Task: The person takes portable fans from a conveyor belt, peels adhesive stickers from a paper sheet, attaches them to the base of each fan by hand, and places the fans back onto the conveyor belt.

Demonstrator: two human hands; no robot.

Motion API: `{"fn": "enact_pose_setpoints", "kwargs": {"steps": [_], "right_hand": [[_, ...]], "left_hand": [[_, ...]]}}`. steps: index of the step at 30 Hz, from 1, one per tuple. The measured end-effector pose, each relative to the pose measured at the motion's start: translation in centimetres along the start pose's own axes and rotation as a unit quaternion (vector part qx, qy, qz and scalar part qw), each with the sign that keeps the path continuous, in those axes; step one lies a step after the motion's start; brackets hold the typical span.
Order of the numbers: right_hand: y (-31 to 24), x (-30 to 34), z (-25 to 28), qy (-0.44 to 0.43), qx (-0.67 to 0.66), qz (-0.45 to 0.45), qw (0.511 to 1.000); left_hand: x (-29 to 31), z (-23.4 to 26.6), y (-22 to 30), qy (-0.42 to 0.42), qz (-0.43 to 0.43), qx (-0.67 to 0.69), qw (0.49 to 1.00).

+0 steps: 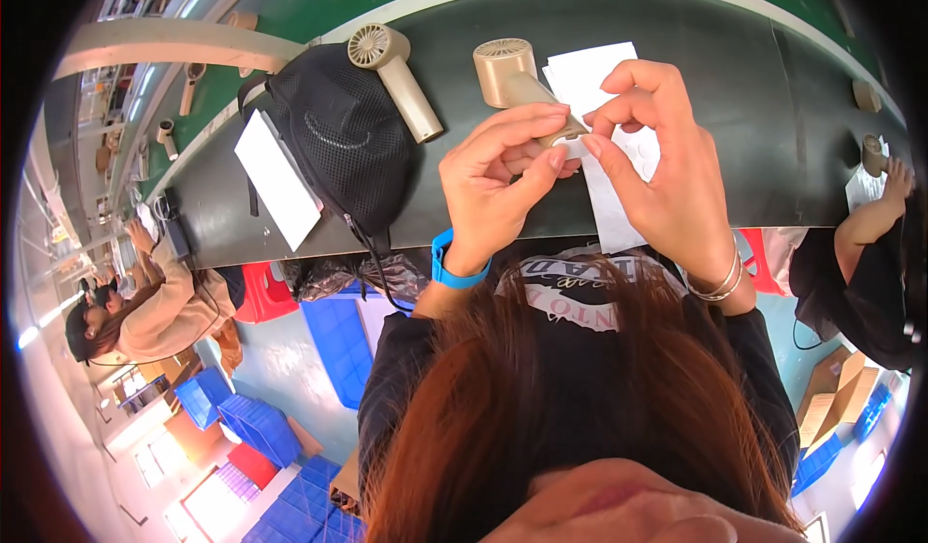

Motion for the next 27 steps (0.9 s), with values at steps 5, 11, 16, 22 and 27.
{"fn": "enact_pose_setpoints", "kwargs": {"steps": [5,11,16,22,27], "right_hand": [[-0.3,-0.1,0.0,-0.004,0.030,0.002,1.000],[-0.8,-0.9,0.9,0.017,0.180,0.049,0.982],[1.2,-2.3,-2.4,-0.103,0.050,0.093,0.989],[2.7,-8.3,0.4,-0.056,0.173,0.194,0.964],[13.1,-20.6,12.0,0.061,0.410,0.217,0.884]], "left_hand": [[0.0,-0.1,0.0,0.005,0.006,-0.002,1.000],[0.0,1.2,0.4,0.031,0.004,0.009,0.999],[-0.4,-0.2,2.3,-0.008,-0.083,-0.013,0.996],[-1.1,-0.3,5.8,0.083,-0.219,-0.234,0.944],[-0.9,6.2,3.0,0.131,-0.143,-0.638,0.745]]}}
Point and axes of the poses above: each hand's wrist, its own x-axis away from the middle knuckle, its own z-axis out of the back of the hand, y = z × x, the point moved 9 cm from there along -x, towards the middle knuckle, and after that the axes turned 10 degrees about -x, right-handed, at the moved point
